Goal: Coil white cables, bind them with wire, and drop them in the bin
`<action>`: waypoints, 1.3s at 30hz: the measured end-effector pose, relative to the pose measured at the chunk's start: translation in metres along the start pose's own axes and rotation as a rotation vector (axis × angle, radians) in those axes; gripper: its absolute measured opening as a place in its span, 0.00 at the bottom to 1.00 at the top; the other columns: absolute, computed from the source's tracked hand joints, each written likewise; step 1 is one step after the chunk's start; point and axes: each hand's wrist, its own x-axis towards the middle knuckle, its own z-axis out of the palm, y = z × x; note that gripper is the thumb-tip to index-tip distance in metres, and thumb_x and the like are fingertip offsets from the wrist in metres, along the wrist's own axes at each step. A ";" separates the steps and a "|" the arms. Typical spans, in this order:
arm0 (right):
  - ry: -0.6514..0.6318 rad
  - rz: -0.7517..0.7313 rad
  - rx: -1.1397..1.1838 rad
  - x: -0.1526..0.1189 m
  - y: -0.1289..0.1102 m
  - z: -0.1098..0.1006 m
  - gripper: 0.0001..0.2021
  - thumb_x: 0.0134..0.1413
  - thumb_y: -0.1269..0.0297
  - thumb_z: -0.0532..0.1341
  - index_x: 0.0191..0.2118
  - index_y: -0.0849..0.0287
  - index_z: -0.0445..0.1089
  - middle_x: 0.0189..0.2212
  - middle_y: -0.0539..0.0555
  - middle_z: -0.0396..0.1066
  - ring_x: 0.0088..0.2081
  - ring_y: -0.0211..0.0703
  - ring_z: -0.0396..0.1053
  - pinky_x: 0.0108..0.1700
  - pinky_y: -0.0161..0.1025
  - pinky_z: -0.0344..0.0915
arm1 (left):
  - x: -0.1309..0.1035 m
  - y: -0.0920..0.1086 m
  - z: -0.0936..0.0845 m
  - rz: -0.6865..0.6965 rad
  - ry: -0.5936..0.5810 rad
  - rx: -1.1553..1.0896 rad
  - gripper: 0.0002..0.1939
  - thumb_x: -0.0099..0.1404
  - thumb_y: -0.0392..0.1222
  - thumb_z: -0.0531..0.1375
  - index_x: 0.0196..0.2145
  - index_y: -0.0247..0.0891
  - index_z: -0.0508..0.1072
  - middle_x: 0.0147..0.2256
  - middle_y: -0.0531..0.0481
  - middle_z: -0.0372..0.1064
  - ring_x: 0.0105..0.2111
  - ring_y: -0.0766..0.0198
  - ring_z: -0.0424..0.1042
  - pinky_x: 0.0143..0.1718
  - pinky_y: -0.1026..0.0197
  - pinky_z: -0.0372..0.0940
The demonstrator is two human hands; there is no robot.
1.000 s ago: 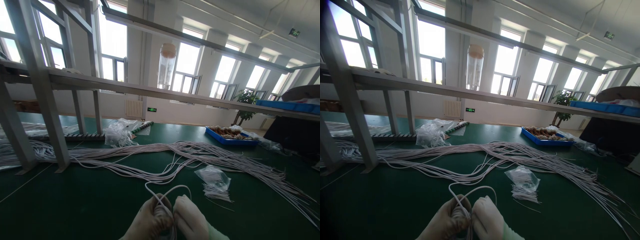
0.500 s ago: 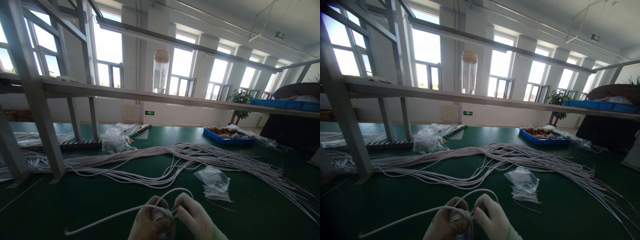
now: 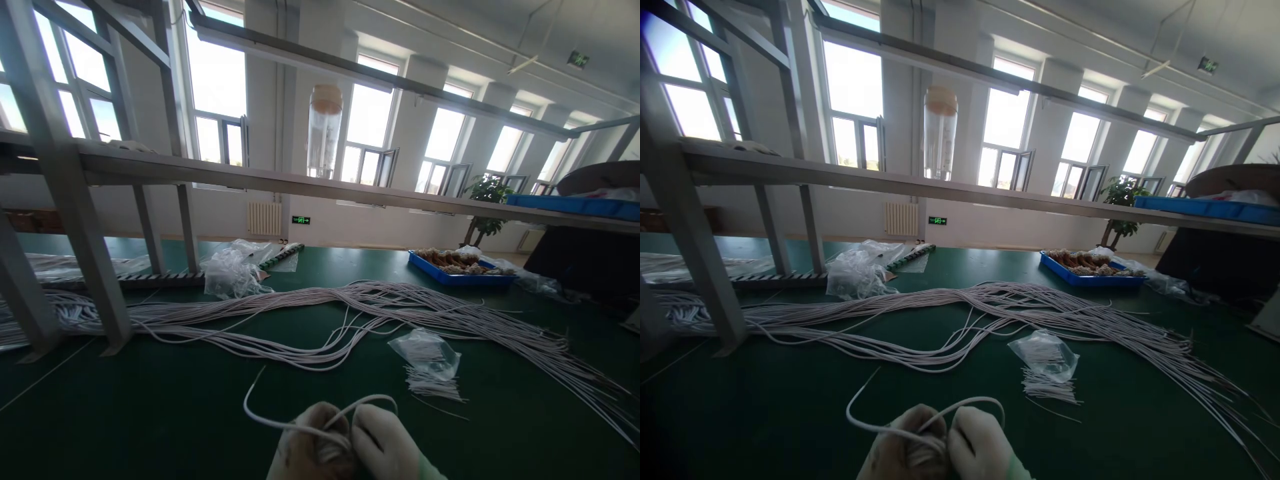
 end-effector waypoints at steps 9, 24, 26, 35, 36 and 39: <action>0.030 -0.027 0.178 -0.005 -0.001 -0.011 0.11 0.62 0.56 0.57 0.41 0.58 0.69 0.33 0.53 0.65 0.32 0.44 0.64 0.34 0.40 0.63 | 0.005 0.006 -0.007 -0.174 -0.008 -0.174 0.14 0.56 0.40 0.63 0.41 0.40 0.71 0.41 0.46 0.72 0.44 0.50 0.72 0.44 0.50 0.68; -0.189 0.366 0.480 0.007 -0.001 0.000 0.10 0.51 0.57 0.57 0.26 0.56 0.62 0.18 0.44 0.53 0.18 0.36 0.50 0.21 0.35 0.47 | -0.002 0.004 0.004 0.109 0.083 0.288 0.09 0.60 0.48 0.63 0.37 0.43 0.76 0.41 0.44 0.76 0.42 0.50 0.73 0.43 0.52 0.66; -0.165 0.294 0.423 0.005 -0.002 -0.003 0.12 0.54 0.53 0.57 0.28 0.56 0.63 0.18 0.45 0.55 0.18 0.35 0.50 0.20 0.35 0.46 | -0.001 0.006 0.001 -0.035 0.059 0.075 0.11 0.59 0.48 0.64 0.39 0.43 0.74 0.41 0.46 0.75 0.42 0.51 0.74 0.42 0.53 0.68; 0.095 -0.343 -0.355 -0.008 -0.002 -0.017 0.06 0.60 0.66 0.59 0.42 0.54 0.72 0.40 0.56 0.70 0.37 0.47 0.67 0.36 0.43 0.64 | 0.006 0.010 -0.012 -0.353 0.023 -0.339 0.28 0.50 0.42 0.71 0.48 0.35 0.71 0.49 0.38 0.70 0.52 0.42 0.69 0.51 0.44 0.66; 0.091 -0.357 -0.414 -0.007 -0.001 -0.016 0.05 0.61 0.66 0.58 0.40 0.54 0.72 0.38 0.56 0.70 0.36 0.47 0.66 0.35 0.43 0.63 | 0.006 0.010 -0.010 -0.367 0.027 -0.352 0.28 0.49 0.42 0.71 0.48 0.35 0.71 0.50 0.38 0.70 0.52 0.41 0.69 0.51 0.44 0.66; 0.117 -0.354 -0.511 -0.005 -0.004 -0.008 0.07 0.62 0.66 0.56 0.34 0.56 0.71 0.33 0.56 0.70 0.32 0.46 0.64 0.31 0.43 0.60 | 0.002 0.013 -0.007 -0.329 0.022 -0.362 0.25 0.50 0.41 0.71 0.46 0.37 0.72 0.48 0.40 0.71 0.51 0.43 0.71 0.49 0.44 0.68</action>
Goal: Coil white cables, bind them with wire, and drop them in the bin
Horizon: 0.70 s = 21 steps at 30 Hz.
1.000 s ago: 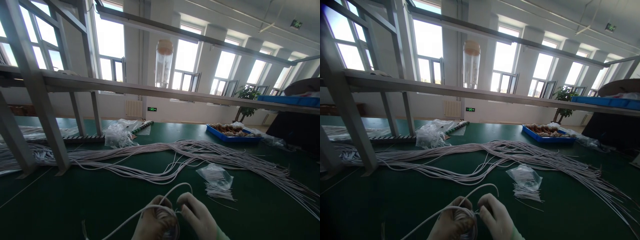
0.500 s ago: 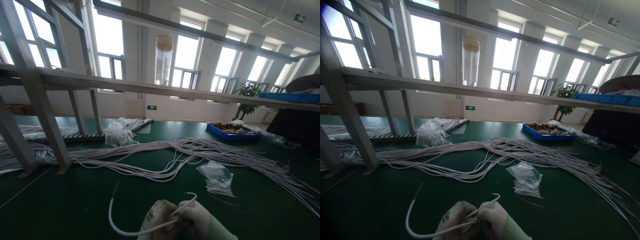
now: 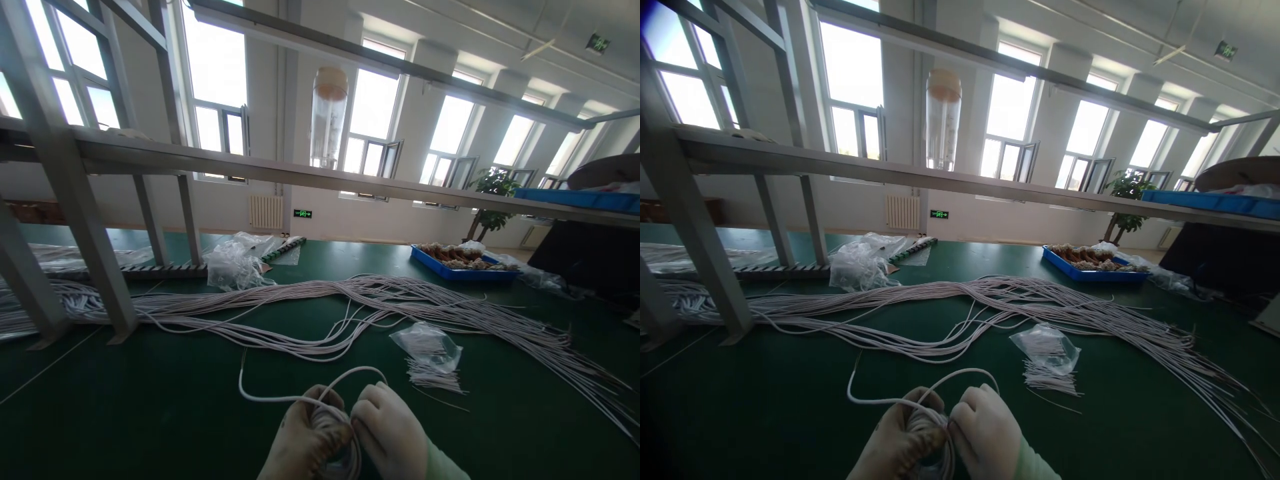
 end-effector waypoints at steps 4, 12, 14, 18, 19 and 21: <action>-0.020 0.180 0.126 0.005 -0.015 -0.002 0.08 0.61 0.68 0.55 0.32 0.57 0.69 0.30 0.55 0.69 0.30 0.45 0.65 0.31 0.41 0.61 | -0.008 0.002 0.003 0.170 -0.015 0.142 0.15 0.56 0.41 0.66 0.42 0.39 0.73 0.44 0.45 0.74 0.46 0.48 0.73 0.48 0.47 0.69; -0.125 0.366 0.478 0.016 -0.023 -0.016 0.08 0.59 0.67 0.57 0.29 0.58 0.68 0.27 0.49 0.66 0.29 0.41 0.63 0.32 0.37 0.61 | -0.008 -0.009 0.004 0.310 0.026 0.345 0.11 0.59 0.44 0.64 0.41 0.41 0.76 0.43 0.46 0.75 0.44 0.51 0.72 0.46 0.48 0.69; -0.215 0.532 0.699 0.018 -0.018 -0.012 0.08 0.57 0.65 0.59 0.28 0.58 0.67 0.23 0.48 0.63 0.26 0.38 0.61 0.28 0.35 0.59 | -0.007 -0.013 0.004 0.405 0.036 0.512 0.10 0.61 0.44 0.62 0.41 0.44 0.77 0.43 0.45 0.74 0.43 0.51 0.71 0.45 0.47 0.68; -0.346 0.696 0.956 0.017 -0.012 -0.007 0.10 0.56 0.59 0.55 0.25 0.55 0.60 0.17 0.42 0.52 0.16 0.34 0.49 0.19 0.34 0.48 | -0.005 -0.015 0.003 0.452 0.055 0.538 0.10 0.63 0.46 0.61 0.41 0.45 0.77 0.42 0.45 0.74 0.44 0.48 0.71 0.45 0.47 0.67; -0.319 0.667 0.965 0.016 -0.012 -0.007 0.11 0.57 0.58 0.53 0.26 0.55 0.59 0.17 0.42 0.51 0.16 0.34 0.49 0.19 0.34 0.48 | -0.005 -0.013 0.003 0.395 0.057 0.440 0.11 0.62 0.47 0.62 0.41 0.44 0.75 0.42 0.45 0.74 0.44 0.48 0.72 0.44 0.49 0.68; -0.171 0.544 0.884 0.012 -0.013 -0.009 0.10 0.61 0.58 0.52 0.31 0.56 0.62 0.21 0.45 0.56 0.20 0.36 0.55 0.22 0.35 0.54 | -0.006 -0.007 0.002 0.253 0.060 0.223 0.17 0.59 0.49 0.64 0.44 0.42 0.72 0.44 0.45 0.74 0.45 0.48 0.72 0.43 0.50 0.70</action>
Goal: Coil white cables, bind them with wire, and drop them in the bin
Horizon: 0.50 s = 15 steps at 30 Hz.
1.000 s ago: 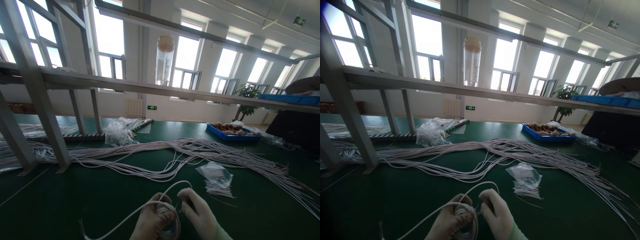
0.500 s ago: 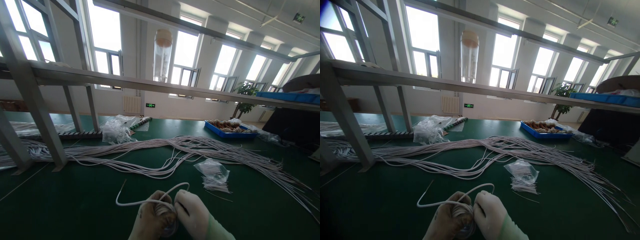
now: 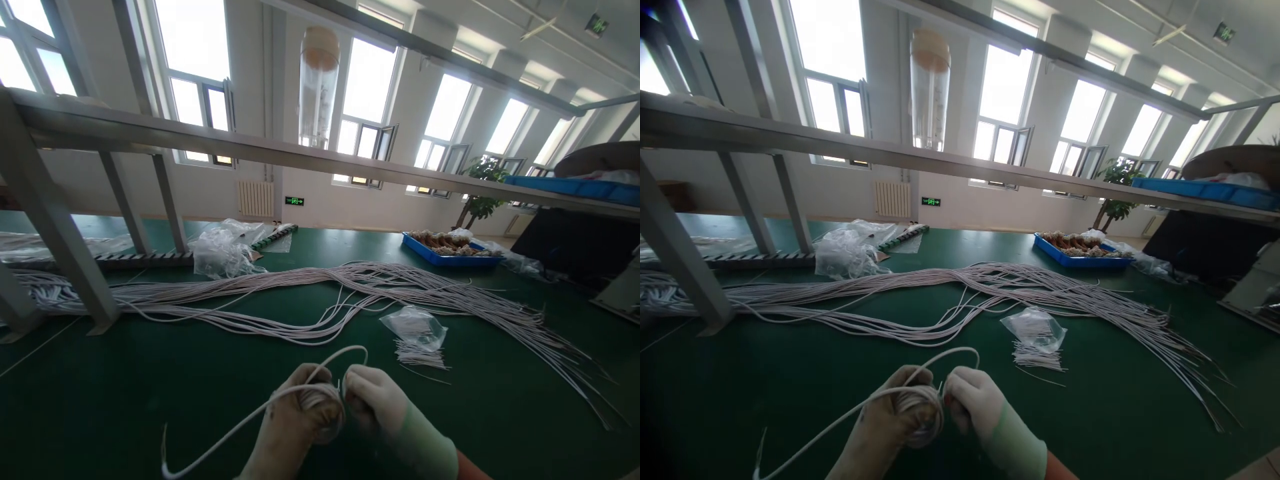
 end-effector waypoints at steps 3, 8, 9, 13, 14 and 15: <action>0.187 -0.343 -0.332 -0.005 0.003 -0.001 0.09 0.61 0.63 0.55 0.42 0.59 0.68 0.33 0.53 0.66 0.32 0.43 0.65 0.34 0.41 0.65 | 0.001 0.007 -0.003 -0.104 0.003 -0.186 0.26 0.53 0.50 0.68 0.48 0.40 0.70 0.47 0.44 0.73 0.49 0.45 0.72 0.46 0.48 0.70; 0.207 -0.533 -0.675 -0.007 0.006 0.002 0.08 0.62 0.67 0.54 0.39 0.57 0.70 0.36 0.57 0.67 0.35 0.47 0.65 0.35 0.43 0.64 | -0.002 0.010 -0.004 -0.082 -0.053 -0.193 0.26 0.54 0.50 0.69 0.49 0.38 0.71 0.49 0.42 0.74 0.50 0.46 0.73 0.49 0.48 0.70; 0.203 -0.521 -0.725 -0.008 0.004 0.003 0.08 0.62 0.66 0.54 0.37 0.57 0.70 0.35 0.57 0.67 0.34 0.47 0.64 0.34 0.43 0.63 | -0.003 0.010 -0.004 -0.079 -0.072 -0.184 0.25 0.56 0.49 0.69 0.49 0.39 0.71 0.49 0.42 0.73 0.50 0.46 0.73 0.49 0.48 0.71; 0.169 -0.407 -0.749 -0.008 -0.004 0.002 0.08 0.63 0.65 0.54 0.34 0.57 0.69 0.32 0.55 0.68 0.32 0.46 0.63 0.35 0.44 0.61 | -0.006 0.007 -0.004 0.047 -0.104 -0.059 0.18 0.61 0.47 0.66 0.49 0.42 0.74 0.48 0.45 0.74 0.48 0.48 0.74 0.50 0.47 0.71; 0.138 -0.341 -0.637 -0.007 -0.004 0.001 0.08 0.63 0.65 0.55 0.33 0.57 0.69 0.32 0.54 0.68 0.32 0.45 0.63 0.36 0.43 0.62 | -0.007 0.004 -0.002 0.097 -0.089 0.020 0.17 0.62 0.47 0.65 0.48 0.44 0.75 0.48 0.46 0.74 0.48 0.49 0.74 0.49 0.47 0.70; 0.092 -0.255 -0.488 -0.005 -0.003 0.000 0.08 0.62 0.63 0.56 0.32 0.57 0.68 0.30 0.53 0.67 0.31 0.44 0.63 0.35 0.42 0.62 | -0.007 0.002 -0.001 0.143 -0.073 0.108 0.16 0.62 0.46 0.64 0.48 0.45 0.76 0.47 0.47 0.74 0.47 0.49 0.73 0.49 0.47 0.70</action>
